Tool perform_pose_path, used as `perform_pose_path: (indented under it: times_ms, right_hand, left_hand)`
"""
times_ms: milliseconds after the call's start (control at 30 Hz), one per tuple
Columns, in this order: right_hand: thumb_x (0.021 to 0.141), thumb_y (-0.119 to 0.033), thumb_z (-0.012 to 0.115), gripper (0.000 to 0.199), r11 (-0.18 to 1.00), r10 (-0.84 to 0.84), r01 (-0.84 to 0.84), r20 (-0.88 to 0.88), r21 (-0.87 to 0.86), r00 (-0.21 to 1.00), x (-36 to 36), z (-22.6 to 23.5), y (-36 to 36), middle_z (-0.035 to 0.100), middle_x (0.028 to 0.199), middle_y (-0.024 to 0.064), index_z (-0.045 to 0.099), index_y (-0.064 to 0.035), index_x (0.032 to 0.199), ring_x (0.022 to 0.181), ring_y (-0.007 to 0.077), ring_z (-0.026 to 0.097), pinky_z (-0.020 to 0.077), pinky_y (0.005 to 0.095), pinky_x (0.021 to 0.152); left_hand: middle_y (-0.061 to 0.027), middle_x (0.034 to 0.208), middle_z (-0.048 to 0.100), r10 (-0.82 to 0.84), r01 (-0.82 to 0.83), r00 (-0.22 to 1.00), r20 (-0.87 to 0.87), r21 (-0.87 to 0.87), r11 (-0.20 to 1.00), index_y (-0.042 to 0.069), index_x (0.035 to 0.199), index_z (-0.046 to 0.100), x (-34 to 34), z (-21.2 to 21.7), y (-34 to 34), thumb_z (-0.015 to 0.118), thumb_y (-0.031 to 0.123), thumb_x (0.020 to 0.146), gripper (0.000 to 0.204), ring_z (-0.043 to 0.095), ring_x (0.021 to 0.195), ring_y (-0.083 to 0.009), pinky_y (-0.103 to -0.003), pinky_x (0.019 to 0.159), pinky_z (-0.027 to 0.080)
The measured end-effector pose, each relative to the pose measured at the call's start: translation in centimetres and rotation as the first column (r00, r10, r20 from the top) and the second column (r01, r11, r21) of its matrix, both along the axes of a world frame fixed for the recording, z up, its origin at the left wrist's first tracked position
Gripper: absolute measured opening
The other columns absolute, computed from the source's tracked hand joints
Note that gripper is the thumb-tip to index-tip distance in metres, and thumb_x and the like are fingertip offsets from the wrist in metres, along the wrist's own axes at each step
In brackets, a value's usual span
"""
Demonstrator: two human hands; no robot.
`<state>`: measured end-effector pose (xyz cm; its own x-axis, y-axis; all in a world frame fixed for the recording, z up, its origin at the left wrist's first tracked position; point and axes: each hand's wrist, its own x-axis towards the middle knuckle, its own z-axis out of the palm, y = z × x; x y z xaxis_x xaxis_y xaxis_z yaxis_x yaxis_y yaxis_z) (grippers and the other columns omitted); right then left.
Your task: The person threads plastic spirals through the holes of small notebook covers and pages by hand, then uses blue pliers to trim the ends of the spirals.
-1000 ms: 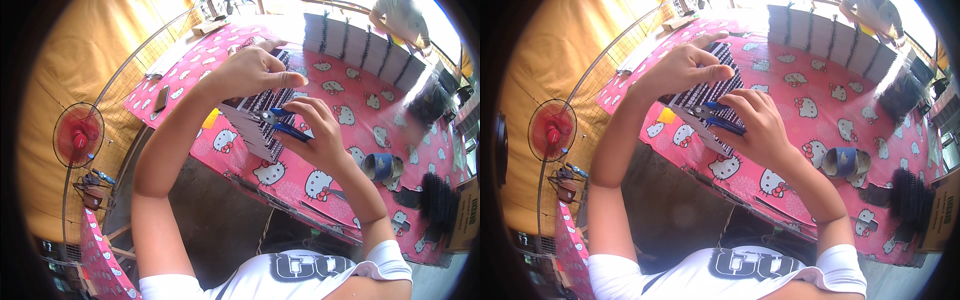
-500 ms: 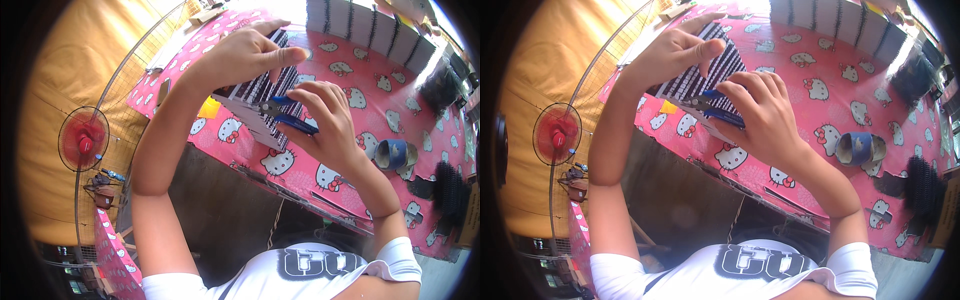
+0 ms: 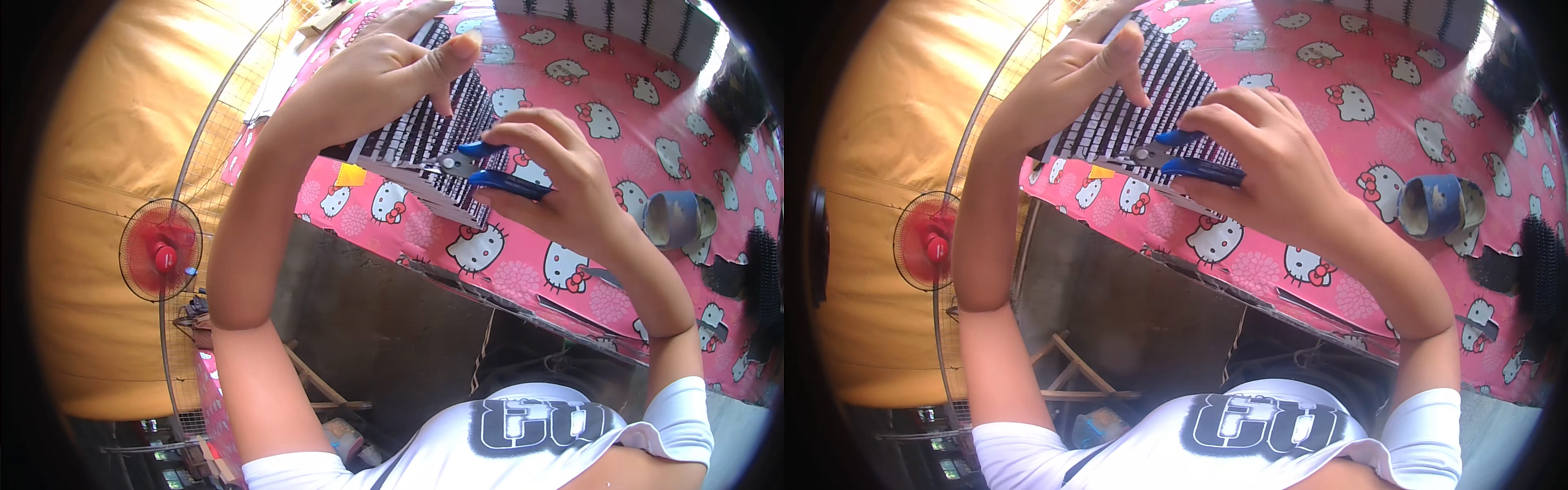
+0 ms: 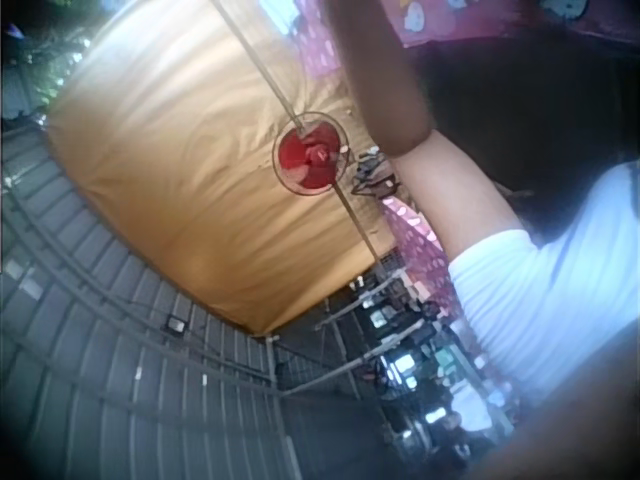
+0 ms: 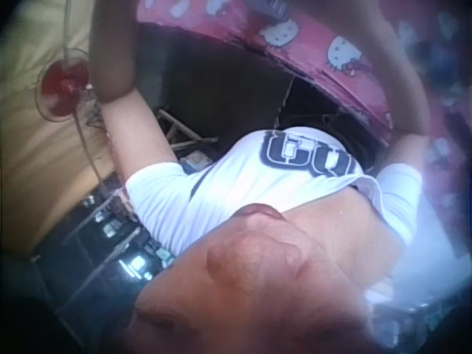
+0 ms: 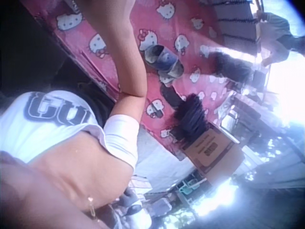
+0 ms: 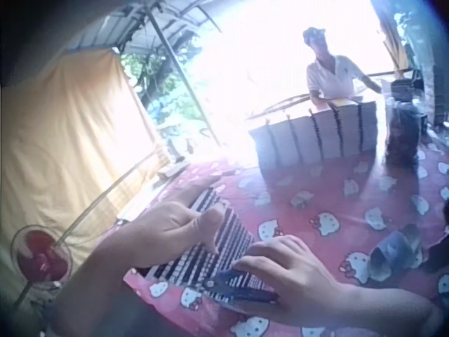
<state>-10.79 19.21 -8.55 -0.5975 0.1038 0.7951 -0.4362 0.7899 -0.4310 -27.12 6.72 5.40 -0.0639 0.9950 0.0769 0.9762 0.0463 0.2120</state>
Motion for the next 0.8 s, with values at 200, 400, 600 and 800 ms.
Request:
perform_pose_path:
  times_ms: [200,400,600,800]
  right_hand:
    - [0.080,-0.034,0.076,0.038,0.788,0.498,-0.194,0.419,-0.584,0.759,-1.2,2.0,1.8,0.065,0.079,0.0086,0.065,-0.0019,0.096,0.064,0.0202,0.061,0.0468,0.0304,0.056]
    - [0.080,-0.032,0.077,0.038,0.749,0.493,-0.233,0.288,-0.620,0.821,-0.8,0.1,0.9,0.067,0.081,0.0082,0.065,-0.0025,0.100,0.070,0.0170,0.064,0.0486,0.0307,0.061]
    - [0.072,-0.025,0.079,0.039,0.999,0.022,-0.018,-0.083,0.045,0.996,-1.2,-1.0,0.9,0.065,0.093,0.0075,0.064,-0.0055,0.102,0.084,0.0270,0.063,0.0476,0.0391,0.076]
    - [0.083,-0.039,0.074,0.041,0.466,0.739,-0.118,0.312,-0.877,0.597,-1.4,0.1,1.6,0.062,0.067,0.0016,0.067,0.0019,0.085,0.062,0.0126,0.062,0.0486,0.0288,0.056]
  left_hand:
    - [-0.0176,0.137,0.050,0.003,-0.006,0.996,0.092,0.033,0.999,0.005,0.082,0.075,-0.8,-0.6,0.5,0.036,0.055,0.100,0.065,0.029,0.141,-0.0265,-0.037,0.113,0.021]
    - [-0.0207,0.150,0.035,0.021,-0.022,1.000,-0.023,-0.040,0.999,0.005,0.086,0.075,-0.6,-0.4,0.4,0.044,0.053,0.098,0.058,0.026,0.142,-0.0278,-0.037,0.109,0.026]
    - [-0.0234,0.144,0.042,0.077,-0.065,0.991,0.112,-0.108,0.992,0.004,0.082,0.073,-0.5,0.0,0.5,0.046,0.054,0.096,0.058,0.026,0.142,-0.0247,-0.036,0.106,0.028]
    - [-0.0232,0.136,0.051,0.069,-0.065,0.995,0.075,-0.052,0.997,0.003,0.081,0.072,-0.5,-0.4,0.4,0.047,0.052,0.097,0.058,0.024,0.143,-0.0234,-0.036,0.105,0.028]
